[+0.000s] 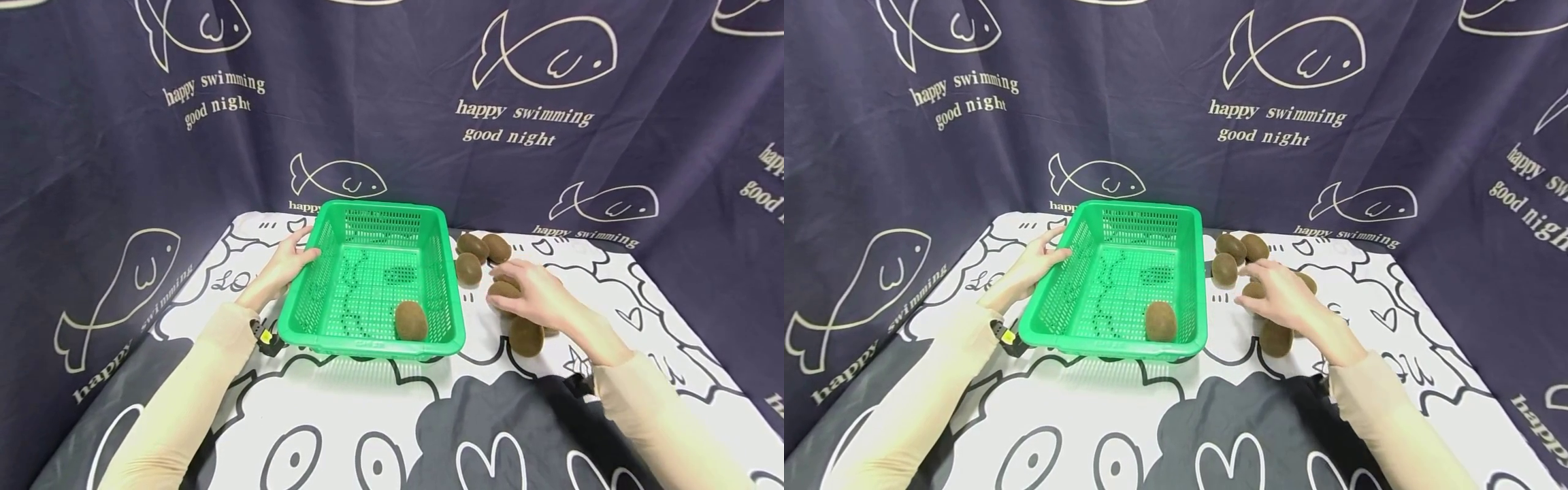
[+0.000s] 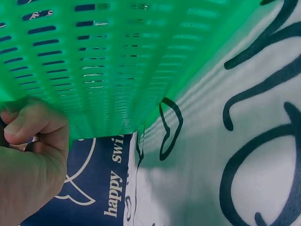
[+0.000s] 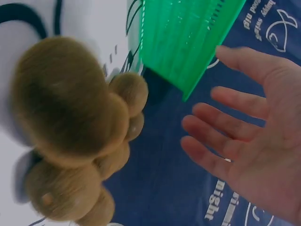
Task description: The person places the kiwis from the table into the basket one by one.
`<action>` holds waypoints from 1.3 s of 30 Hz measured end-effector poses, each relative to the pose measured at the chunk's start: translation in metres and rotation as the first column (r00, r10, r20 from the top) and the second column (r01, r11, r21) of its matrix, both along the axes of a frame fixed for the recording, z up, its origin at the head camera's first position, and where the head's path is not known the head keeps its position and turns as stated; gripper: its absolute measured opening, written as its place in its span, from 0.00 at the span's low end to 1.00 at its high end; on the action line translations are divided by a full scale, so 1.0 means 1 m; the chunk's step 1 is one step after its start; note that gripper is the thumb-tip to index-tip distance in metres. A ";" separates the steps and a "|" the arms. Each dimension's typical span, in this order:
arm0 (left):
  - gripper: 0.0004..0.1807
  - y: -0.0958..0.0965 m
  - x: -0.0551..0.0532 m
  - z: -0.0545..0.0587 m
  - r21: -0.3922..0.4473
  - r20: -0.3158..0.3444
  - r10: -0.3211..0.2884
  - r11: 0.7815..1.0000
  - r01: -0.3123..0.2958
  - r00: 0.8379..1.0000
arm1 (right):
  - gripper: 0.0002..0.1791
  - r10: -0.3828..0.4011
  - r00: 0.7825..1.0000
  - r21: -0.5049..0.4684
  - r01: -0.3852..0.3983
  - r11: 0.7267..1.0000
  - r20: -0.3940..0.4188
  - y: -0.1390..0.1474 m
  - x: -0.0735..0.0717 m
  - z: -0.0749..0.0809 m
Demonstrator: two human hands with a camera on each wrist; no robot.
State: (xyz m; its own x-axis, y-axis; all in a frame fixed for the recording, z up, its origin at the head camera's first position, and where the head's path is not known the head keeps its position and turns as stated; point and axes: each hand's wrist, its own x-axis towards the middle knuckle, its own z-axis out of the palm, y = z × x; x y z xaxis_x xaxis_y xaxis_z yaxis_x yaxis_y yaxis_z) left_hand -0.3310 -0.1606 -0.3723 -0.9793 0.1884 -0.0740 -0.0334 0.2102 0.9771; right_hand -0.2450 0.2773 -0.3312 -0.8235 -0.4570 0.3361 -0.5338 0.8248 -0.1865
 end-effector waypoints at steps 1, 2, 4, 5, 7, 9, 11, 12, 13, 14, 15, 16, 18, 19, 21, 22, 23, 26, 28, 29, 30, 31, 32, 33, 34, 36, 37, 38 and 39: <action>0.38 0.000 0.000 0.000 0.003 -0.001 0.000 1.000 0.000 1.000 | 0.20 -0.001 1.000 0.009 0.001 1.000 0.006 0.004 0.004 -0.003; 0.38 0.000 0.000 0.000 0.005 -0.003 -0.001 1.000 0.001 1.000 | 0.21 -0.007 1.000 0.020 0.006 1.000 0.008 0.009 0.008 -0.005; 0.38 0.001 0.000 0.000 0.009 -0.009 0.000 1.000 0.001 1.000 | 0.24 -0.009 1.000 0.037 0.009 0.999 0.003 0.016 0.016 -0.012; 0.38 0.001 0.000 0.000 0.009 -0.010 0.000 1.000 0.001 1.000 | 0.26 -0.015 1.000 0.048 0.015 0.999 -0.004 0.019 0.020 -0.016; 0.38 0.001 0.001 0.000 0.016 -0.010 -0.002 1.000 0.002 1.000 | 0.31 -0.026 1.000 0.080 0.027 0.996 -0.018 0.025 0.027 -0.023; 0.38 0.001 0.001 0.000 0.019 -0.012 -0.003 1.000 0.004 1.000 | 0.35 -0.036 0.999 0.121 0.041 0.992 -0.037 0.029 0.034 -0.029; 0.38 0.001 0.002 0.000 0.024 -0.011 -0.006 1.000 0.006 1.000 | 0.38 -0.050 0.997 0.166 0.058 0.984 -0.055 0.033 0.039 -0.035; 0.38 0.001 0.002 0.000 0.025 -0.012 -0.006 1.000 0.006 1.000 | 0.39 -0.059 0.997 0.188 0.069 0.980 -0.059 0.035 0.041 -0.038; 0.38 0.001 0.003 0.000 0.024 -0.013 -0.005 1.000 0.005 1.000 | 0.40 -0.067 0.996 0.203 0.079 0.976 -0.063 0.036 0.042 -0.041; 0.38 0.001 0.003 0.000 0.023 -0.014 -0.004 1.000 0.004 1.000 | 0.41 -0.077 0.995 0.214 0.090 0.973 -0.068 0.037 0.044 -0.044; 0.38 0.001 0.004 0.000 0.023 -0.015 -0.003 1.000 0.004 1.000 | 0.41 -0.083 0.994 0.223 0.098 0.970 -0.075 0.037 0.046 -0.047; 0.38 0.001 0.004 0.000 0.023 -0.015 -0.004 1.000 0.005 1.000 | 0.42 -0.092 0.993 0.227 0.108 0.968 -0.079 0.037 0.048 -0.049; 0.38 0.000 0.004 0.000 0.026 -0.015 -0.007 1.000 0.007 1.000 | 0.42 -0.107 0.990 0.230 0.125 0.965 -0.089 0.038 0.051 -0.054; 0.38 0.000 0.004 0.000 0.027 -0.015 -0.009 1.000 0.009 1.000 | 0.41 -0.109 0.990 0.227 0.127 0.965 -0.094 0.037 0.052 -0.055; 0.38 0.000 0.003 0.000 0.029 -0.014 -0.012 0.999 0.012 1.000 | 0.40 -0.110 0.988 0.229 0.133 0.964 -0.108 0.037 0.054 -0.057; 0.38 0.000 0.003 -0.001 0.032 -0.013 -0.014 0.999 0.014 1.000 | 0.40 -0.109 0.988 0.230 0.133 0.964 -0.113 0.037 0.054 -0.057; 0.38 0.000 0.002 -0.001 0.033 -0.012 -0.014 0.999 0.015 1.000 | 0.39 -0.106 0.987 0.231 0.132 0.964 -0.120 0.037 0.054 -0.057; 0.38 -0.001 0.001 -0.001 0.036 -0.006 -0.011 0.999 0.011 1.000 | 0.39 -0.091 0.986 0.236 0.122 0.964 -0.137 0.036 0.053 -0.058; 0.38 -0.001 0.000 -0.002 0.034 -0.002 -0.010 0.999 0.010 1.000 | 0.39 -0.081 0.987 0.235 0.113 0.965 -0.142 0.036 0.052 -0.059; 0.38 -0.001 0.000 -0.002 0.030 -0.001 -0.008 1.000 0.008 1.000 | 0.39 -0.076 0.986 0.235 0.109 0.966 -0.145 0.035 0.051 -0.059; 0.38 -0.002 0.000 -0.002 0.026 -0.001 -0.005 1.000 0.005 1.000 | 0.39 -0.071 0.987 0.235 0.104 0.966 -0.147 0.035 0.051 -0.059; 0.38 -0.002 0.000 -0.002 0.019 -0.002 -0.002 1.000 0.003 1.000 | 0.39 -0.067 0.986 0.235 0.102 0.967 -0.152 0.035 0.050 -0.060; 0.38 -0.002 0.000 -0.002 0.015 -0.003 -0.002 1.000 0.002 1.000 | 0.39 -0.061 0.985 0.231 0.097 0.968 -0.158 0.035 0.049 -0.060; 0.38 -0.001 0.001 -0.001 0.013 -0.005 -0.001 1.000 0.001 1.000 | 0.39 -0.054 0.985 0.225 0.090 0.970 -0.163 0.035 0.048 -0.060; 0.38 -0.001 0.001 -0.001 0.011 -0.007 -0.001 1.000 0.001 1.000 | 0.39 -0.047 0.985 0.215 0.082 0.973 -0.164 0.034 0.048 -0.059; 0.38 -0.001 0.002 0.000 0.011 -0.012 0.001 1.000 -0.001 1.000 | 0.38 -0.033 0.986 0.189 0.064 0.980 -0.163 0.033 0.046 -0.058; 0.39 -0.001 0.003 0.000 0.014 -0.013 0.002 1.000 -0.002 1.000 | 0.38 -0.027 0.987 0.174 0.055 0.983 -0.160 0.032 0.045 -0.057; 0.39 -0.001 0.003 0.000 0.015 -0.015 0.004 1.000 -0.004 1.000 | 0.38 -0.020 0.988 0.155 0.044 0.987 -0.155 0.031 0.044 -0.055; 0.39 -0.001 0.004 0.001 0.017 -0.018 0.006 1.000 -0.006 1.000 | 0.38 -0.015 0.989 0.137 0.036 0.990 -0.148 0.030 0.043 -0.053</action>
State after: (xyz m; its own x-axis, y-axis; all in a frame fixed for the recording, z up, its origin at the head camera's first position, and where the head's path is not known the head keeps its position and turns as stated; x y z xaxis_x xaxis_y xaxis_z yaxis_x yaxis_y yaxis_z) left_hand -0.3271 -0.1620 -0.3715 -0.9815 0.1836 -0.0537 -0.0174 0.1939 0.9809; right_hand -0.2017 0.3070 -0.3839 -0.7821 -0.4870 0.3888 -0.5251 0.8510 0.0097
